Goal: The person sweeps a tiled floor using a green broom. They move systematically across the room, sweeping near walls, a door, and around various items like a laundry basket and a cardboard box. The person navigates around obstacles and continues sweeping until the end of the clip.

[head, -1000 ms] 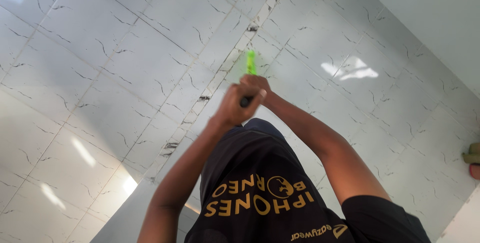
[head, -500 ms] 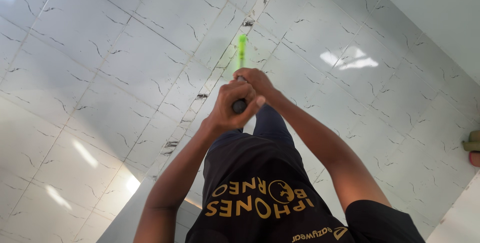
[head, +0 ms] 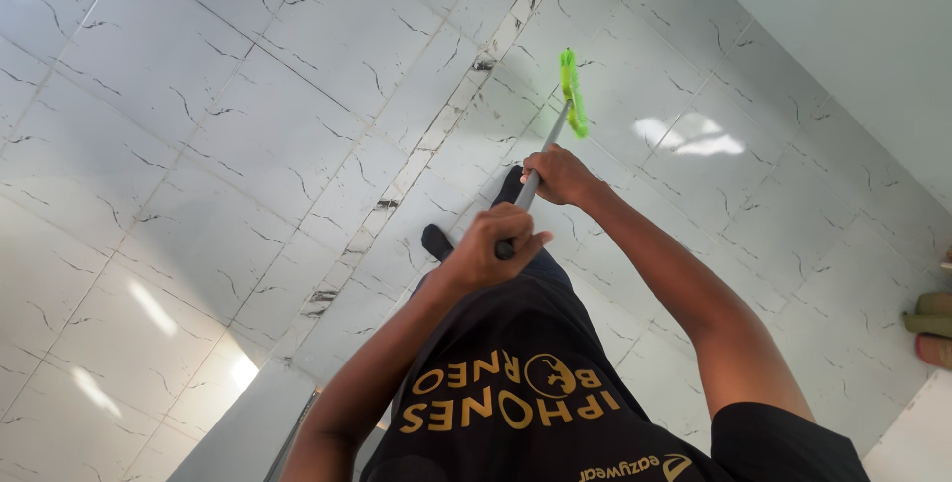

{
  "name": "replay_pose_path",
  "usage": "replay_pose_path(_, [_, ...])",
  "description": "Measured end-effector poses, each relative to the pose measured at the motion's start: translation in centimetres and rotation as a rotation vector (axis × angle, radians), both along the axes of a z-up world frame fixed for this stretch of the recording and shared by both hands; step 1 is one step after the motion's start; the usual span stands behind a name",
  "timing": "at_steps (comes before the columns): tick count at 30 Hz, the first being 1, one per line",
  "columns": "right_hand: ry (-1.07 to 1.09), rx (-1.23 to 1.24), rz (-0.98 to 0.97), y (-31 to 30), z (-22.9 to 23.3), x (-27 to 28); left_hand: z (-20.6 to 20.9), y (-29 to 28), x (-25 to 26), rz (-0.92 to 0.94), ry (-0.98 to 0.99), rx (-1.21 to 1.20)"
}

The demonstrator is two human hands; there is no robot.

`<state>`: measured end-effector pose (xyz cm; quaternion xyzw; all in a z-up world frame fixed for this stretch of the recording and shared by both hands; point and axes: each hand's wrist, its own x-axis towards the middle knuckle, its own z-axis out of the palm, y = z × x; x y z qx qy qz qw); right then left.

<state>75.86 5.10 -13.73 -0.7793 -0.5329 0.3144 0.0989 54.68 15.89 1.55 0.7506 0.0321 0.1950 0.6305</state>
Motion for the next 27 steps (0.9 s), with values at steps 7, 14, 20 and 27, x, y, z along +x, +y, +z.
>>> replay_pose_path(7, [0.259,0.143,0.044,0.7,-7.2,1.3,-1.2,-1.2,4.5,-0.027,0.154,0.082])
replay_pose_path(14, [0.643,0.217,-0.042,5.7,-6.8,-1.4,0.9,0.8,6.5,-0.063,0.016,0.179])
replay_pose_path(20, [0.45,0.082,-0.063,7.8,2.2,2.1,5.5,1.8,9.5,-0.011,0.102,0.164])
replay_pose_path(27, [0.138,0.051,0.03,6.4,4.3,8.1,5.3,1.2,12.5,0.103,-0.061,-0.004])
